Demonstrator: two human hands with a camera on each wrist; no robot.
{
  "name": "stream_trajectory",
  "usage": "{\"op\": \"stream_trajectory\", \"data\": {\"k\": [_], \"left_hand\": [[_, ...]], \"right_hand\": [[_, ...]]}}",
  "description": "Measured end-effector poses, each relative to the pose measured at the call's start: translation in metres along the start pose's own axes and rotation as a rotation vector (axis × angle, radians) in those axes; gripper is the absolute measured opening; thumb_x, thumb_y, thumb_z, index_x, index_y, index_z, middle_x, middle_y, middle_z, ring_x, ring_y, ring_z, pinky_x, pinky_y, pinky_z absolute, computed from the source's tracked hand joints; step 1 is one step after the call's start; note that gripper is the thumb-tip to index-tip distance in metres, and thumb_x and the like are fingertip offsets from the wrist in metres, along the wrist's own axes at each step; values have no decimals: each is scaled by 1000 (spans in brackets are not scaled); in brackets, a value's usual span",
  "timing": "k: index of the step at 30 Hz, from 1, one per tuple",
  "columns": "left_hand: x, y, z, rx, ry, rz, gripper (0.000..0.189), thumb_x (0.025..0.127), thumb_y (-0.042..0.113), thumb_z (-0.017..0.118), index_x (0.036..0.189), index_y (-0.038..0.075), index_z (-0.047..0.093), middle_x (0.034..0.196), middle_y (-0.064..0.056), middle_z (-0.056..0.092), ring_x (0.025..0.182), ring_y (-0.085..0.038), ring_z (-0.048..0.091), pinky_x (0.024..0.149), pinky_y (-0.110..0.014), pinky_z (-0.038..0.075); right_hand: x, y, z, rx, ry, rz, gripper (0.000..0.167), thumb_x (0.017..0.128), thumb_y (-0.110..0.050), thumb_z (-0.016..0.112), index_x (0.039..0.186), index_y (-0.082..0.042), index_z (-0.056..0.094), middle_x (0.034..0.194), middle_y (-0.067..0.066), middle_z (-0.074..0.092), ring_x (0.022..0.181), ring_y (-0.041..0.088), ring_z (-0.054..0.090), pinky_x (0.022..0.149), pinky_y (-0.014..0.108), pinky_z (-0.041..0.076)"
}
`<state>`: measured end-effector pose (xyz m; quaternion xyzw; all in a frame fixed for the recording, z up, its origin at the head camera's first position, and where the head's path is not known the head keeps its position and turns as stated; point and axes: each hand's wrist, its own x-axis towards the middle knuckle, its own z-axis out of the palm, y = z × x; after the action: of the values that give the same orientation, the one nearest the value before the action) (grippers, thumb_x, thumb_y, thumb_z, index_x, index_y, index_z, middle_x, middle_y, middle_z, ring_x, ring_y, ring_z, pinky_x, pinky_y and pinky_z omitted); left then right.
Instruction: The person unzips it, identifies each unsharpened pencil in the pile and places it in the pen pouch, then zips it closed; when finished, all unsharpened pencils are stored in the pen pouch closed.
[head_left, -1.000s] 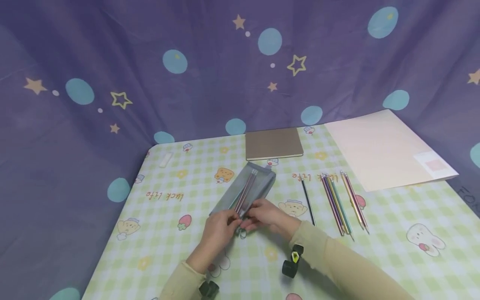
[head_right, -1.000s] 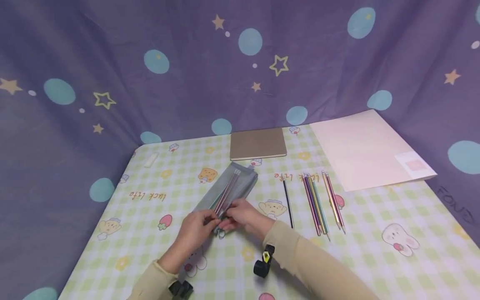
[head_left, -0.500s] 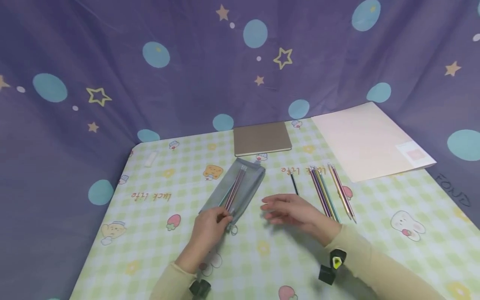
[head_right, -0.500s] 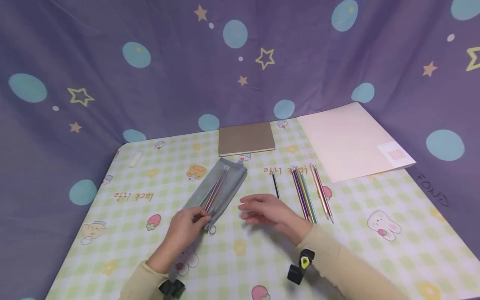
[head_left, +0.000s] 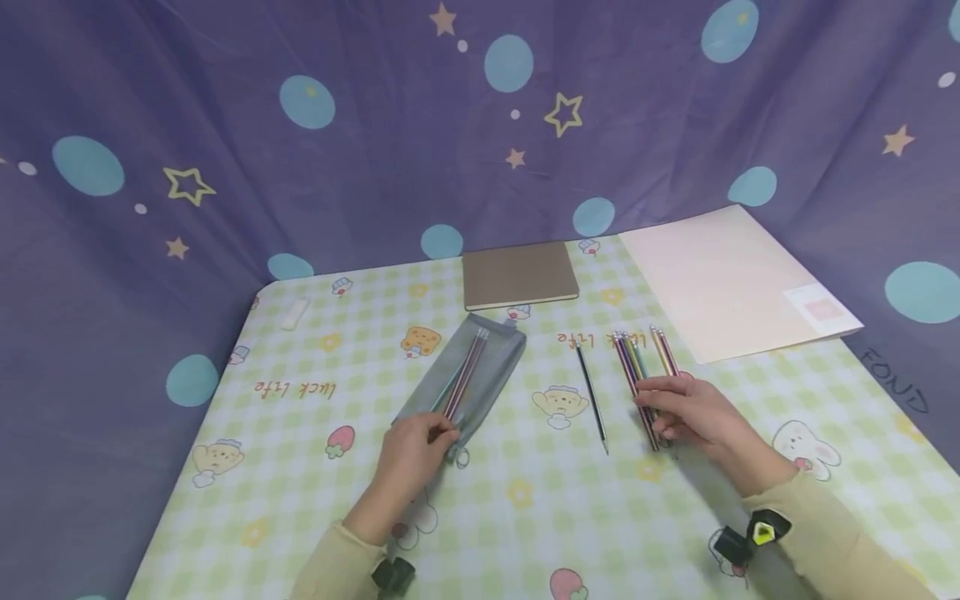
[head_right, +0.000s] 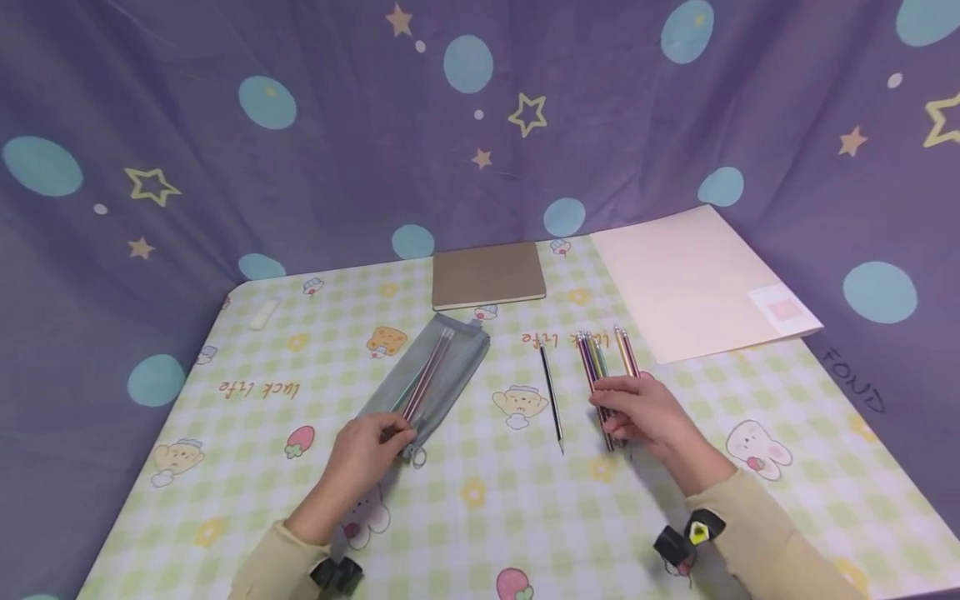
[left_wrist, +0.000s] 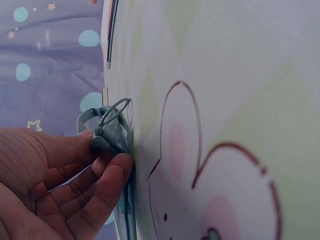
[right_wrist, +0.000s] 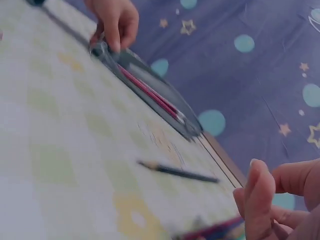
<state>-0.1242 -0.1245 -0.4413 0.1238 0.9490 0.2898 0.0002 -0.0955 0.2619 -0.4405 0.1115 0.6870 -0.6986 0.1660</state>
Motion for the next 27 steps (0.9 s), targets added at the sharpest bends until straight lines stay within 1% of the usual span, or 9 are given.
{"op": "stream_trajectory", "data": {"k": [1, 3, 6, 8, 10, 13, 15, 21, 27], "left_hand": [[0, 0, 0, -1, 0, -4, 6, 85, 18, 76, 81, 17, 72, 75, 9, 66, 68, -9, 57, 67, -34, 46], [-1, -1, 0, -1, 2, -8, 6, 85, 18, 76, 80, 17, 72, 75, 9, 67, 68, -9, 58, 67, -34, 47], [-1, -2, 0, 2, 9, -17, 6, 85, 18, 76, 80, 18, 72, 75, 9, 67, 69, -9, 59, 68, -34, 47], [-1, -2, -1, 2, 11, -16, 7, 85, 18, 76, 80, 17, 72, 75, 9, 67, 69, -10, 59, 68, -34, 47], [-1, -1, -1, -3, 8, -24, 7, 85, 18, 76, 79, 17, 72, 75, 9, 67, 69, -10, 59, 68, -34, 47], [0, 0, -2, -8, 4, -19, 6, 85, 17, 76, 80, 17, 72, 75, 8, 66, 69, -10, 58, 68, -35, 46], [0, 0, -1, -13, 1, -27, 6, 85, 18, 76, 80, 17, 72, 75, 8, 66, 69, -10, 58, 68, -34, 46], [-1, 0, 0, -18, -13, -29, 5, 86, 18, 75, 81, 16, 73, 76, 8, 67, 69, -9, 58, 68, -34, 46], [0, 2, 0, -13, -10, -31, 5, 86, 18, 75, 81, 16, 73, 76, 8, 68, 70, -10, 59, 69, -35, 47]], "right_hand": [[-1, 1, -4, -25, 19, 0, 54, 96, -17, 62, 136, 13, 42, 98, -3, 69, 57, 7, 60, 51, 21, 48], [-3, 3, -9, -73, 56, 6, 52, 95, -18, 63, 134, 12, 45, 103, 4, 66, 56, 7, 59, 50, 21, 47], [-4, 7, -12, -124, 92, 13, 50, 94, -18, 65, 131, 11, 48, 131, 14, 52, 56, 8, 58, 50, 22, 46], [-4, 8, -11, -146, 110, 8, 48, 93, -17, 65, 128, 12, 49, 135, 20, 48, 55, 8, 58, 50, 23, 46], [-4, 10, -11, -168, 120, 1, 48, 92, -16, 66, 127, 13, 50, 128, 18, 54, 54, 9, 57, 49, 23, 46], [-4, 12, -9, -216, 137, -13, 46, 92, -15, 67, 125, 13, 52, 92, 11, 65, 52, 10, 57, 49, 25, 46], [-4, 14, -8, -248, 138, -16, 45, 91, -14, 67, 123, 13, 52, 81, 5, 65, 52, 11, 57, 49, 26, 46], [-6, 15, -3, -309, 154, -18, 39, 89, -13, 69, 116, 13, 57, 85, 7, 69, 49, 13, 55, 48, 28, 47], [-11, 15, 0, -318, 161, -22, 35, 88, -11, 69, 113, 12, 58, 77, 7, 69, 48, 14, 53, 47, 29, 47]]}}
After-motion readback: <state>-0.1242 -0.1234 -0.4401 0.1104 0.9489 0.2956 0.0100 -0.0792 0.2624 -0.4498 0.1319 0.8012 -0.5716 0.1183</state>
